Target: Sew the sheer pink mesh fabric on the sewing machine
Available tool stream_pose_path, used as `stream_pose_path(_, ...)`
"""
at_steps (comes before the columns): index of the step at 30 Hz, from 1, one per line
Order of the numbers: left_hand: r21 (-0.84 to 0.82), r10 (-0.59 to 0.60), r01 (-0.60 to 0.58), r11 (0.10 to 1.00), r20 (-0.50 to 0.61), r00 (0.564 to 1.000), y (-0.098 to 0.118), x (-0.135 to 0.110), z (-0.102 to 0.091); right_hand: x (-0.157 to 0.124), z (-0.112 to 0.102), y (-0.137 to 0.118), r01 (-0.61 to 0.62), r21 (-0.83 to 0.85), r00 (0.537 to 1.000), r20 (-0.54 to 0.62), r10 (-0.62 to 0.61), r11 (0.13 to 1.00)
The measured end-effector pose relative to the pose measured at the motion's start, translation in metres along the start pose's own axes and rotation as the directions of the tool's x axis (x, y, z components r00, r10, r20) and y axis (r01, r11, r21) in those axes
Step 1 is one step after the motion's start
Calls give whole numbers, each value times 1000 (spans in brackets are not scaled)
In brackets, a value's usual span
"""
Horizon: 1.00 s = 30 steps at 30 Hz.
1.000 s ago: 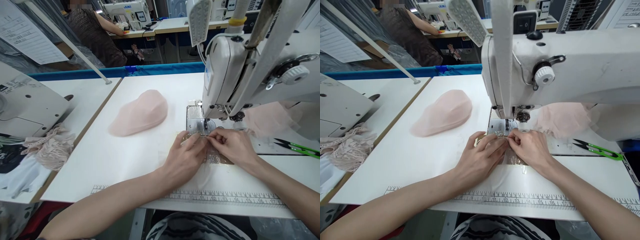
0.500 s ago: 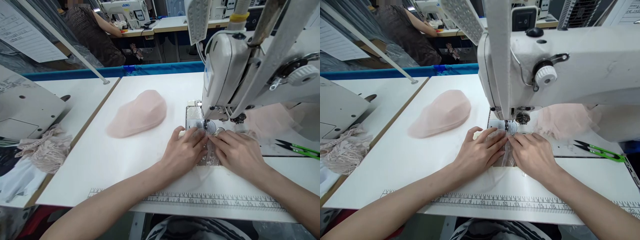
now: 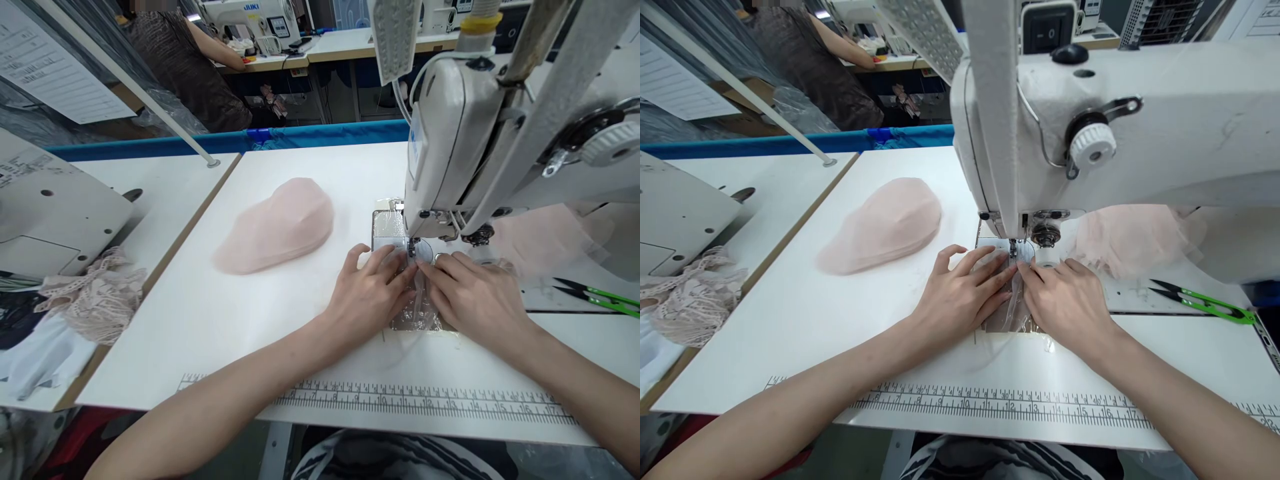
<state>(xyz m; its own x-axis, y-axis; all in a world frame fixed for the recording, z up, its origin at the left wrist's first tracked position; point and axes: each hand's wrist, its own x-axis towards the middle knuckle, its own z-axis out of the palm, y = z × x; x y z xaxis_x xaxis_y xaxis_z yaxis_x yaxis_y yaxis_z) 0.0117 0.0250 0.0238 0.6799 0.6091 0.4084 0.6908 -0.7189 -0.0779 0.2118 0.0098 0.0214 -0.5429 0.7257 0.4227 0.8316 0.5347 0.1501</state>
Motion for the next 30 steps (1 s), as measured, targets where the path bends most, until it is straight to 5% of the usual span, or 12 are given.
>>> stream_pose_path(30,-10,-27,28,1000,77,997,2,0,-1,1,-2,-2,14,-117,999,-28,-17,993)
